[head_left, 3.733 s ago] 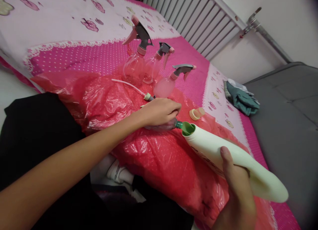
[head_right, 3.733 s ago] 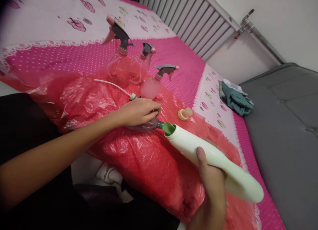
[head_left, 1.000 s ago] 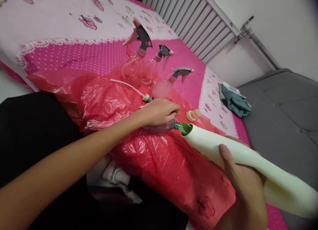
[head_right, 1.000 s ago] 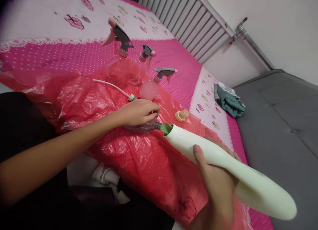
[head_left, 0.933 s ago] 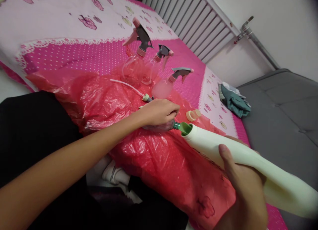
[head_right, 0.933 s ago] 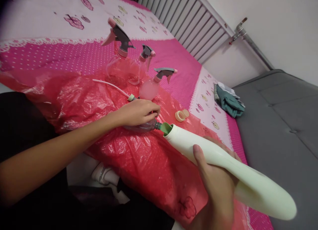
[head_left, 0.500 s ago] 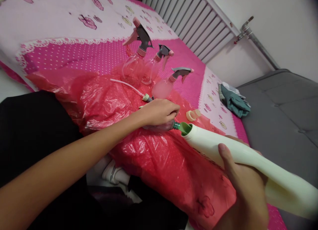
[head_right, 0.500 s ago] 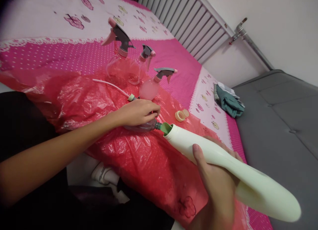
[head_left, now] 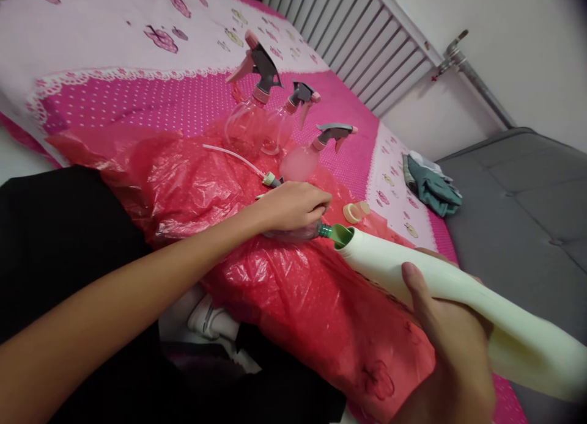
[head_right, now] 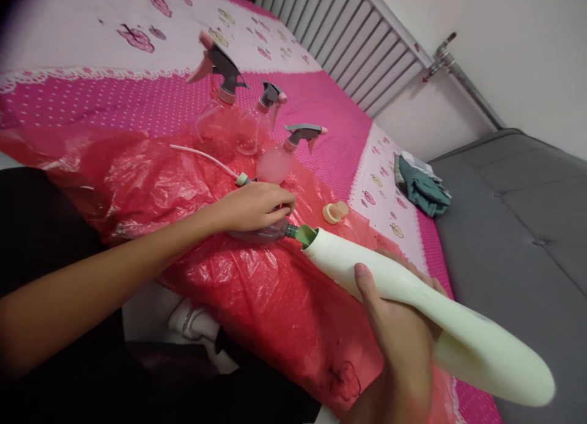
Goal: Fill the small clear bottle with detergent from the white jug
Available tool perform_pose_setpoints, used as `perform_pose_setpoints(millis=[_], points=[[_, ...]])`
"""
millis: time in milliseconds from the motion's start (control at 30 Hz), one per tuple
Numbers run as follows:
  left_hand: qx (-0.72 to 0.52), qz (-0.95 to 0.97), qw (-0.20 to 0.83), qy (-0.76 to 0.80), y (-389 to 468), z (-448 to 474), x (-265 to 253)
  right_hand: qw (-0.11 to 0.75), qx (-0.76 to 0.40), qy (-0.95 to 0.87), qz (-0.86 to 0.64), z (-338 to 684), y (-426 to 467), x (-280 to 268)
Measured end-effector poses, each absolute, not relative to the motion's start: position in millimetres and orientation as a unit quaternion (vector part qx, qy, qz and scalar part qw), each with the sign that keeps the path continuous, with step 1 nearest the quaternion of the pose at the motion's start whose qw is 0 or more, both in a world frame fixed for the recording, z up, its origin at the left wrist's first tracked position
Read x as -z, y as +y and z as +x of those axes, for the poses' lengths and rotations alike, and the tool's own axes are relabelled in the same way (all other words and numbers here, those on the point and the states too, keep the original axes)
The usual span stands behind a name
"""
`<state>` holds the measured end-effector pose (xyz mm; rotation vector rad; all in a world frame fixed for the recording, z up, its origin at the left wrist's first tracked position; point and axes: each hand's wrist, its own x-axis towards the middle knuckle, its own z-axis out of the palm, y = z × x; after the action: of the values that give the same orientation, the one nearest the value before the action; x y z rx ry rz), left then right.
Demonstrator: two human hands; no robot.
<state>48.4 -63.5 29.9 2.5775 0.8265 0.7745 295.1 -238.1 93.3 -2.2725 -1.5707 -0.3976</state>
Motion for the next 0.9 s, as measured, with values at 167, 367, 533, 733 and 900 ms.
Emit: perform_pose_setpoints(millis=[167,367,533,733,900], points=[[-0.277,0.903,0.162,0.286,-63.2,48.3,-28.7,0.174,0.136,-0.556,-0.801,293.3,-237.0,-95.0],[-0.273,0.903,0.165,0.288,-63.4,47.9,-30.1,0.176,0.142,-0.568,-0.791,291.8,-234.8,-96.7],[-0.27,0.902,0.171,0.29,-63.9,47.9,-31.1,0.173,0.146,-0.566,-0.793,288.8,-235.6,-97.8],[-0.274,0.902,0.164,0.289,-63.5,48.1,-29.3,0.171,0.151,-0.568,-0.791,288.7,-236.5,-97.6],[-0.271,0.903,0.164,0.29,-63.5,48.4,-30.0,0.176,0.158,-0.573,-0.785,285.7,-236.0,-99.4]])
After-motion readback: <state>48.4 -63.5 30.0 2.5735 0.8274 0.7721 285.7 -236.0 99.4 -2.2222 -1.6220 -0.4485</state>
